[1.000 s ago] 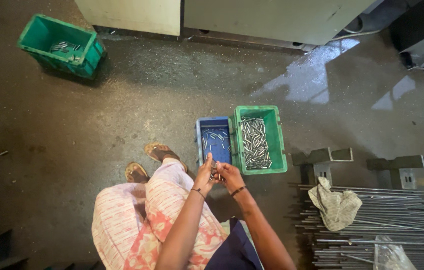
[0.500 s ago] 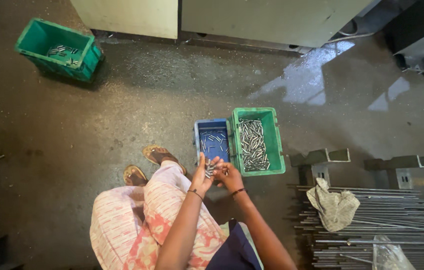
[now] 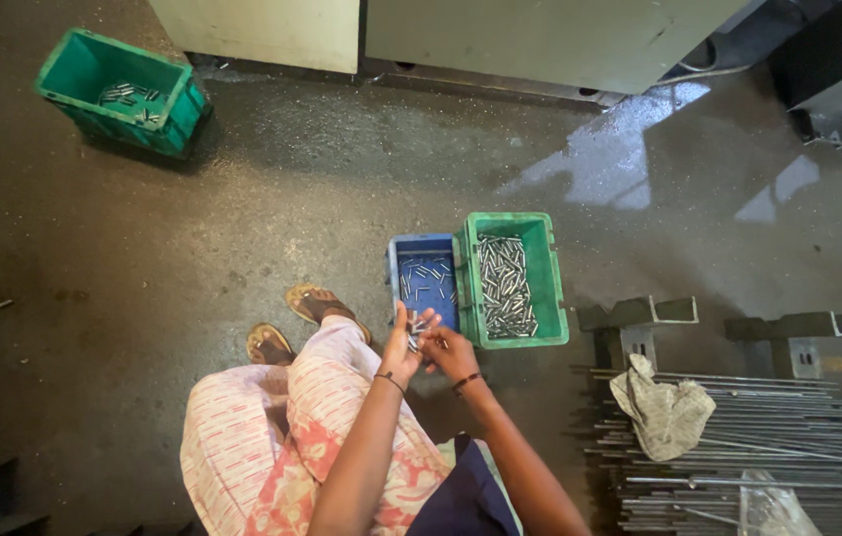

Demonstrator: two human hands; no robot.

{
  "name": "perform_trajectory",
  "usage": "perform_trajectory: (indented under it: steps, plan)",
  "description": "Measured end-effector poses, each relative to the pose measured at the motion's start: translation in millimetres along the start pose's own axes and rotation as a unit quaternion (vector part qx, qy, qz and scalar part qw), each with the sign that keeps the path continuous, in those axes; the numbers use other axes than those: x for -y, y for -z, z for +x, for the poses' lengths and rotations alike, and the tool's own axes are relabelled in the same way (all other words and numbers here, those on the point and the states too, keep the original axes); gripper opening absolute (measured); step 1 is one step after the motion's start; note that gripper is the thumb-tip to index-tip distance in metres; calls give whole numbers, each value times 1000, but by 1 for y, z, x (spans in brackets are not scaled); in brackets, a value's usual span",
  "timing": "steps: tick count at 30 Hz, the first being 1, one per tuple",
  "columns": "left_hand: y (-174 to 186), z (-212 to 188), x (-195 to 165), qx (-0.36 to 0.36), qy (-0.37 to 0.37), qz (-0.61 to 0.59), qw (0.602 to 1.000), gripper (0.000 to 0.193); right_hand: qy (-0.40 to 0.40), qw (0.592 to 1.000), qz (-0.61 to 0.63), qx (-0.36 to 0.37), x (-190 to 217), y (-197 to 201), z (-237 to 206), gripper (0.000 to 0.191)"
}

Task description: The person sits on the floor and sorts small metal parts by hand, transferring them between a blue and a green plastic bin. The person repeatedly picks up parts from one bin and places them into the other, maintaining a steady sorting rhythm.

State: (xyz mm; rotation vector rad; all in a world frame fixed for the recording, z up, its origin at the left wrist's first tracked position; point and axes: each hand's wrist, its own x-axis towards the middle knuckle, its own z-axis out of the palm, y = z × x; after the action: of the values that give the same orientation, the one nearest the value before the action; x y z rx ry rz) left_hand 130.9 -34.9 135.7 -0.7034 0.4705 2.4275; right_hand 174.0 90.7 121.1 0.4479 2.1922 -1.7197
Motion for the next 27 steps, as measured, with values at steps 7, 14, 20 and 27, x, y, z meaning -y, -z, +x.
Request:
perform_trajectory:
  steps: [7,14,20,27]
  plan:
    - [-1,0,1,-31,-18,-46,998,63,22,997,64,42,-14,1,2,19]
    - [3,0,2,-4,24,21,999,68,71,995,68,21,-12,18,4,23]
    - [1,-1,5,-2,29,62,998,67,47,992,113,43,-11,24,7,30]
    - [4,0,8,-40,5,84,996,66,14,984,174,39,-17,21,3,28]
